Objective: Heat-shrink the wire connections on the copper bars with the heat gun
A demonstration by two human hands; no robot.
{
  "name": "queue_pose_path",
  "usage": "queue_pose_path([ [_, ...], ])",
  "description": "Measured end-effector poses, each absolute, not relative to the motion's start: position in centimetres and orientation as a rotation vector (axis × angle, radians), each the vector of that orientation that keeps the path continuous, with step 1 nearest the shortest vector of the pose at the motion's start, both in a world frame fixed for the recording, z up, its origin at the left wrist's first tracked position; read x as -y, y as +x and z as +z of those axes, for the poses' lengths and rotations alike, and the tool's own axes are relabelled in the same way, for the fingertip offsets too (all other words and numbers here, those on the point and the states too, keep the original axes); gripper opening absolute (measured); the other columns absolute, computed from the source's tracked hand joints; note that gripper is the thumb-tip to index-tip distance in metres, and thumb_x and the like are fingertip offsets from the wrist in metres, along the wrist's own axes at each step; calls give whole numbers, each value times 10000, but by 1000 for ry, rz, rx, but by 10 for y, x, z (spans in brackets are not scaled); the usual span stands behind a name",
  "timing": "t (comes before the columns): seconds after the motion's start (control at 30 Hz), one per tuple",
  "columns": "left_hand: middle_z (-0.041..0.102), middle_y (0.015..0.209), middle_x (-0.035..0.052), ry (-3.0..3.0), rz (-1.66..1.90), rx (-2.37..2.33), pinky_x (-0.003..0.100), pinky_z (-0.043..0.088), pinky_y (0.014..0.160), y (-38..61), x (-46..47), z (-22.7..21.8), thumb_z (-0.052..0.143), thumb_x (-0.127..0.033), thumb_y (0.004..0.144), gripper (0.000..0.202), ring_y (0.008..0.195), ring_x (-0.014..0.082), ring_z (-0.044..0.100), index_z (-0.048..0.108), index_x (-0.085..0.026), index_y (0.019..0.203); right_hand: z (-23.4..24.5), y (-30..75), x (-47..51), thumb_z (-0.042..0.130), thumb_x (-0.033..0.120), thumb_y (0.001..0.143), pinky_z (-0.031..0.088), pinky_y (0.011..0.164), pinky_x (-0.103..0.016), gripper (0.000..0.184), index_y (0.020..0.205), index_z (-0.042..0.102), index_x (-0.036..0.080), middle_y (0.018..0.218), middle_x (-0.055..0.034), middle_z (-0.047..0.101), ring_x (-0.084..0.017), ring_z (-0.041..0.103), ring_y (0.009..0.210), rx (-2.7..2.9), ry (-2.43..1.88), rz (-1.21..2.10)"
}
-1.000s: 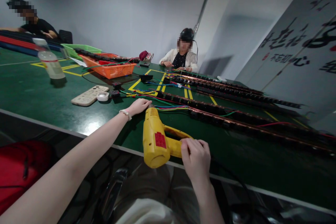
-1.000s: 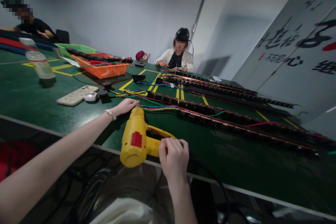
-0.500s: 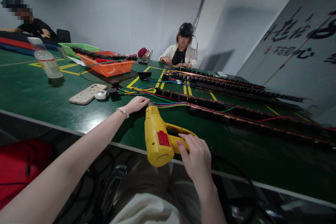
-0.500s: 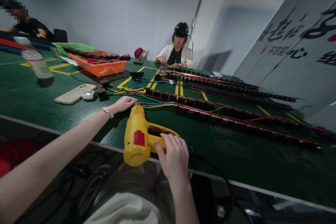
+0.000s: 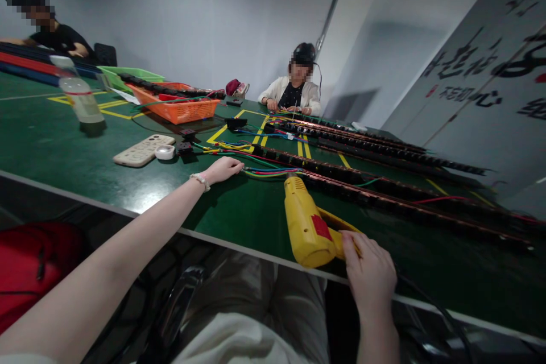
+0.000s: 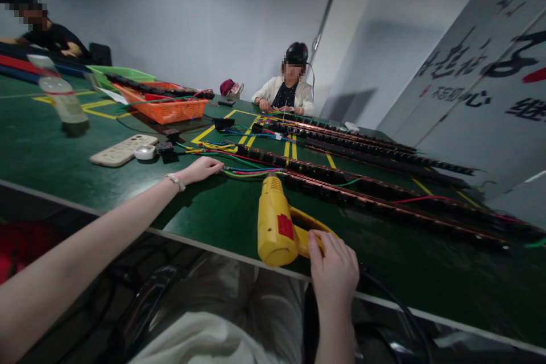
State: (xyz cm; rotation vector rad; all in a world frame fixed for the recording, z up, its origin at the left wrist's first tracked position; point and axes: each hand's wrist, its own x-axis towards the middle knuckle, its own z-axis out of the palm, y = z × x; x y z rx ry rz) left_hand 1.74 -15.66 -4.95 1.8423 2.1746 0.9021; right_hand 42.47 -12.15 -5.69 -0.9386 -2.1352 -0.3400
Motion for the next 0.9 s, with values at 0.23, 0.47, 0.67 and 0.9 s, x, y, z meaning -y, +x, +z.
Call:
queue_pose_path([
  [0.23, 520, 542, 7, 1844, 955, -2151, 254, 257, 538, 19, 157, -49, 375, -491, 850, 455, 518, 112, 411, 530, -160, 578, -62, 428, 127, 312, 334, 958, 350, 685, -301, 374, 840, 624, 166, 762, -47, 655, -174, 557, 731, 2042, -982, -556],
  [0.47, 544, 569, 15, 1792, 942, -2184, 258, 255, 541, 21, 157, -48, 351, -523, 860, 483, 532, 122, 431, 522, -166, 583, -58, 407, 145, 362, 287, 946, 316, 650, -293, 306, 716, 542, 194, 637, -23, 593, -155, 494, 648, 2007, -1010, -696],
  [0.67, 536, 576, 13, 1804, 960, -2164, 262, 262, 558, 21, 156, -49, 333, -548, 866, 505, 540, 125, 423, 516, -167, 590, -60, 390, 155, 375, 278, 936, 333, 679, -289, 268, 737, 538, 202, 677, -24, 604, -154, 512, 669, 2066, -925, -565],
  [0.9, 523, 556, 7, 1811, 986, -2151, 264, 255, 560, 21, 155, -50, 334, -558, 869, 521, 531, 124, 408, 529, -166, 586, -61, 359, 171, 368, 259, 931, 330, 716, -299, 278, 735, 554, 194, 689, -30, 596, -164, 503, 693, 2120, -823, -345],
])
